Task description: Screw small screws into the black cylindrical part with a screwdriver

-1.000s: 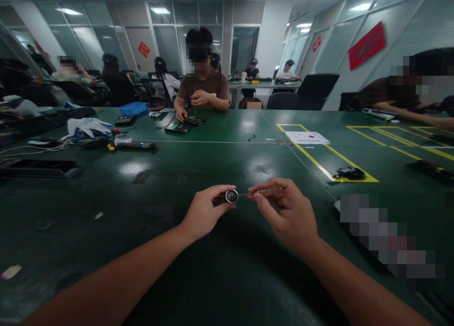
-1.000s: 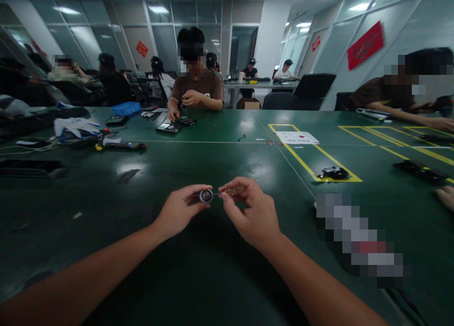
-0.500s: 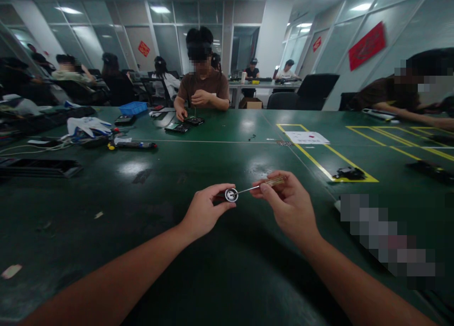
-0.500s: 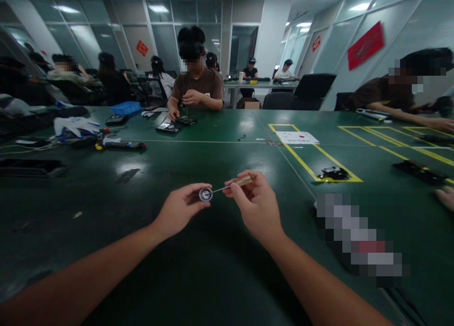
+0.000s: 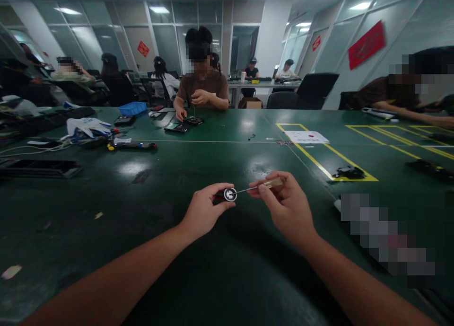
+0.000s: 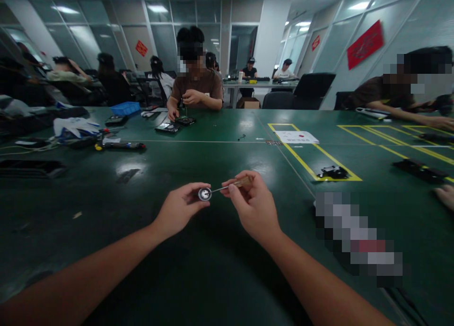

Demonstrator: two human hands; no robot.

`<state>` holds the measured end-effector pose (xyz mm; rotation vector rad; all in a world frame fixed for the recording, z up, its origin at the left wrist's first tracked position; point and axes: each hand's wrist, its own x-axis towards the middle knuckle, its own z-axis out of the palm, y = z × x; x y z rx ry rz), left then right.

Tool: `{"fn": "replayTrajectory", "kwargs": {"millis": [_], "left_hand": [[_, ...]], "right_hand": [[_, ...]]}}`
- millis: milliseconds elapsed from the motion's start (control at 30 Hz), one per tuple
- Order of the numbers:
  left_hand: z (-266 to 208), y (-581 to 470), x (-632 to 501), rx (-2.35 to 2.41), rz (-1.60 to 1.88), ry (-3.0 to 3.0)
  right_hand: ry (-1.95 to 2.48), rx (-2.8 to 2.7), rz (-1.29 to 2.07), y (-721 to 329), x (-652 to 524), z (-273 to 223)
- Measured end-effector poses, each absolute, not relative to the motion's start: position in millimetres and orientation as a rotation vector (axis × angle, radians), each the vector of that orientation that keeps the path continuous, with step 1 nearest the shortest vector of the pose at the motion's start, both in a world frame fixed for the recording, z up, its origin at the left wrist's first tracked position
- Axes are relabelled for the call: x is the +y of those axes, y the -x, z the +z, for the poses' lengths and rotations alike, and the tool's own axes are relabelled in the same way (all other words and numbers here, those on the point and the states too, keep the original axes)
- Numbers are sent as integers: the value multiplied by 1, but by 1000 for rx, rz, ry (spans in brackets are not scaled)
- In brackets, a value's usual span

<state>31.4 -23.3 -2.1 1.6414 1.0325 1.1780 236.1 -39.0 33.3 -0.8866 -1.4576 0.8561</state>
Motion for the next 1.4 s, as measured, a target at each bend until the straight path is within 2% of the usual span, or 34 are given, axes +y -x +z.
{"fn": "replayTrajectory", "kwargs": {"millis": [300, 1067, 1400], "left_hand": [[1, -31, -26, 1033, 1165, -1657], [-4, -30, -23, 1026, 1187, -1738], [-3, -31, -24, 1067, 1180, -1732]], "right_hand": [[893, -1185, 1114, -234, -29, 30], [927, -1752, 488, -237, -54, 31], [913, -1619, 604, -235, -51, 33]]}}
